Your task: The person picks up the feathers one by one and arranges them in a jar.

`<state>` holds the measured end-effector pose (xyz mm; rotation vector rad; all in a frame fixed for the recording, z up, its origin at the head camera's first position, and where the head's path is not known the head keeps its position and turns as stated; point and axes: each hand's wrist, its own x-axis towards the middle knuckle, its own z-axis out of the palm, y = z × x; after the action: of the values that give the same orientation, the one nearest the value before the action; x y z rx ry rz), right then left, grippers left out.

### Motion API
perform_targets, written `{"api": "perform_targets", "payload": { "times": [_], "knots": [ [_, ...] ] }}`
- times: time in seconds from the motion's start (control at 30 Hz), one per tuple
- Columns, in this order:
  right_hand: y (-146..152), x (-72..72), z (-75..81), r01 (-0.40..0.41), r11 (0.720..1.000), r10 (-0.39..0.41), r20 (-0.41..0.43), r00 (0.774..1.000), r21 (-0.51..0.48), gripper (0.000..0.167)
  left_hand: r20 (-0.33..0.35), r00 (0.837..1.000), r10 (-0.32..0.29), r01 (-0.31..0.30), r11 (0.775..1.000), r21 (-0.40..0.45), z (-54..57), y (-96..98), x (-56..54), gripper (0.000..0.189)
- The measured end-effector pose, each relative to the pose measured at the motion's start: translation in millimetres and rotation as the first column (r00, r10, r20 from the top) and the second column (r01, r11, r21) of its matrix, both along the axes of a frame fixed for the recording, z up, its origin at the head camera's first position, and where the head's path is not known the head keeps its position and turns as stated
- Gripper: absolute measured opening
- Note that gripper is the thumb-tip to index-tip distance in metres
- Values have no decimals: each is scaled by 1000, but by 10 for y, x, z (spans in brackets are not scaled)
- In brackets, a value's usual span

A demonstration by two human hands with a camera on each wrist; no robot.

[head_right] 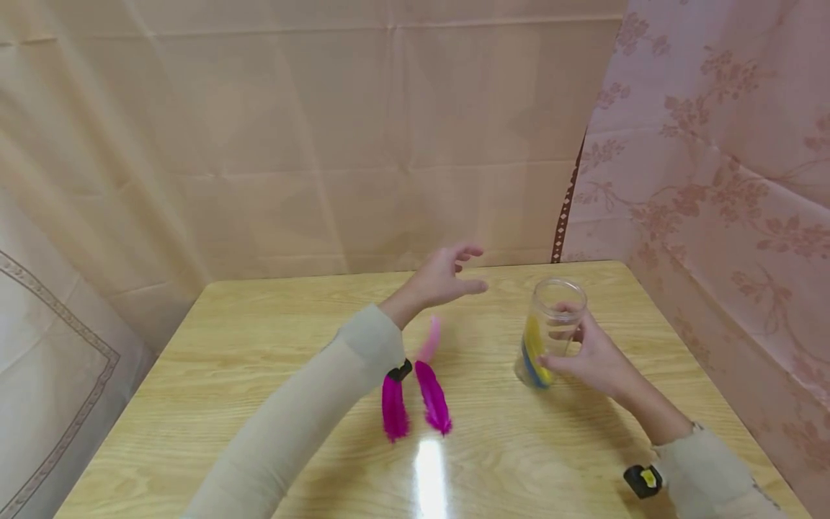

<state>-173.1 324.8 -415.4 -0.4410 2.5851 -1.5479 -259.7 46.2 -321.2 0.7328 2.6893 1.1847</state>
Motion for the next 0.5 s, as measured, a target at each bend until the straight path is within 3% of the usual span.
{"api": "perform_targets", "payload": {
  "times": [0.2,0.5],
  "knots": [
    [-40,14,19,12,1000,-12,-6,1000,14,91,26,999,30,-28,997,-77,-105,-126,-18,65],
    [-64,39,16,15,1000,-15,-22,1000,0,90,156,982,110,-83,982,-171,-341,-290,12,75]
  ]
}}
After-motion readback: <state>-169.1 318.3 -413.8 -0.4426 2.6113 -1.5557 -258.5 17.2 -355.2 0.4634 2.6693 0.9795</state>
